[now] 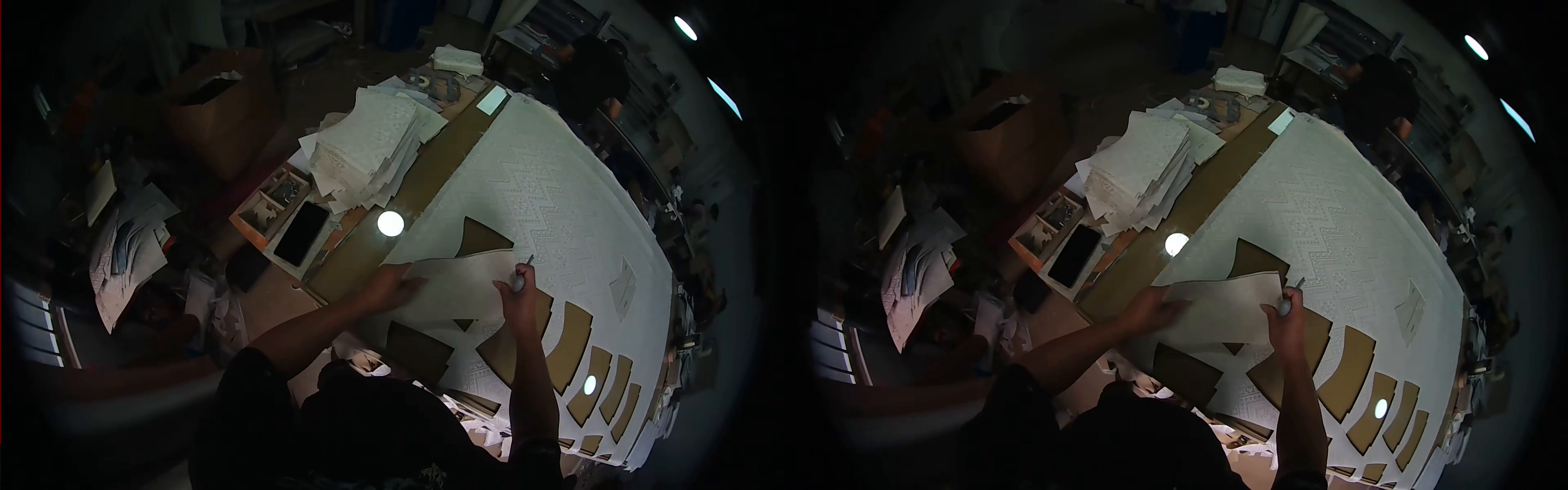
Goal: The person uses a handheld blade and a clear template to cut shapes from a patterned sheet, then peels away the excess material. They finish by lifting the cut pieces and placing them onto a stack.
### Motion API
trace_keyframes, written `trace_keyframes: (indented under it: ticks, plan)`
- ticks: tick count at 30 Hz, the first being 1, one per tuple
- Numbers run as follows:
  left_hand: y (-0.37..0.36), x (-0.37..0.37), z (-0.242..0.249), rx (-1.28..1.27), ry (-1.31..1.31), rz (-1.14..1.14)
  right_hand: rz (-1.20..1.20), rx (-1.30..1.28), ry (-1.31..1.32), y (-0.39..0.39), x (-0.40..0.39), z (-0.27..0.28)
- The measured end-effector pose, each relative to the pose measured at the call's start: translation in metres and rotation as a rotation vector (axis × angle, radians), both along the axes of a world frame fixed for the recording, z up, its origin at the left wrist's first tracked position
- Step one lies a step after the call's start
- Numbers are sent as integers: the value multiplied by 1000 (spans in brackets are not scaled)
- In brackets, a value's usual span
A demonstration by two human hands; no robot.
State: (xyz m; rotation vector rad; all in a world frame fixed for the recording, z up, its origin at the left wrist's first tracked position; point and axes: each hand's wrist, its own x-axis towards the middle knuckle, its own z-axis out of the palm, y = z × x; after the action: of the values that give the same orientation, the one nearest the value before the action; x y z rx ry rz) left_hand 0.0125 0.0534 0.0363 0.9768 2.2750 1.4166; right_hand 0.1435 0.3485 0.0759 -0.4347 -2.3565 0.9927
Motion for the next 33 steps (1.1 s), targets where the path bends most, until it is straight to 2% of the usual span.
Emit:
trace_keyframes:
  ticks: [1, 2, 3, 6, 7, 8, 10, 12, 14, 15, 17, 18, 20, 21, 22, 23, 24, 25, 26, 27, 28, 30, 31, 33]
  plan:
    - [-8, -13, -6, 129, -40, 36, 32, 79, -21, -15, -28, 24]
    - [-10, -31, -1, 138, -41, 20, 63, 154, -44, -26, -58, 51]
    - [-10, -55, 12, 259, -76, 140, 85, 208, -15, -33, -91, 82]
    - [-7, -126, 78, 502, -116, 407, 68, 439, 211, -62, -181, 184]
    - [-7, -151, 100, 499, -93, 454, 56, 557, 328, -71, -198, 204]
    - [-8, -174, 115, 497, -70, 502, 47, 565, 326, -85, -200, 214]
    - [-5, -233, 97, 421, -98, 570, 67, 465, 367, -111, -202, 222]
    - [-9, -266, 64, 340, -120, 636, 91, 386, 288, -126, -179, 184]
    - [-16, -284, 45, 104, -188, 654, 97, 391, 218, -124, -143, 110]
    - [-17, -290, 45, 104, -184, 643, 83, 385, 159, -117, -120, 70]
    - [-15, -290, 40, 212, -370, 566, -61, 261, -48, -116, -62, 14]
    - [-16, -284, 43, 200, -373, 548, -122, 222, -93, -113, -26, -12]
    - [-24, -268, 61, 527, -572, 470, -204, 181, -127, -97, 35, -46]
    - [-27, -263, 61, 554, -550, 475, -280, 214, -119, -92, 68, -59]
    - [-32, -262, 56, 577, -532, 467, -370, 245, -115, -91, 93, -67]
    - [-38, -268, 44, 552, -485, 517, -478, 142, -189, -92, 120, -68]
    - [-48, -258, 49, 538, -444, 456, -534, 119, -175, -98, 143, -66]
    - [-52, -252, 39, 522, -383, 499, -611, 102, -164, -104, 156, -60]
    - [-61, -256, 15, 444, -363, 579, -635, 301, -135, -99, 175, -74]
    - [-67, -238, 14, 361, -167, 609, -687, 177, -227, -110, 186, -60]
    - [-63, -223, 1, 420, -236, 695, -707, 230, -199, -112, 197, -66]
    - [-44, -163, 1, 265, -110, 576, -719, 218, -222, -114, 213, -69]
    - [-33, -135, -12, 279, -108, 402, -716, 178, -273, -113, 220, -68]
    - [-3, -78, -26, 209, -165, 157, -680, 230, -167, -104, 228, -64]
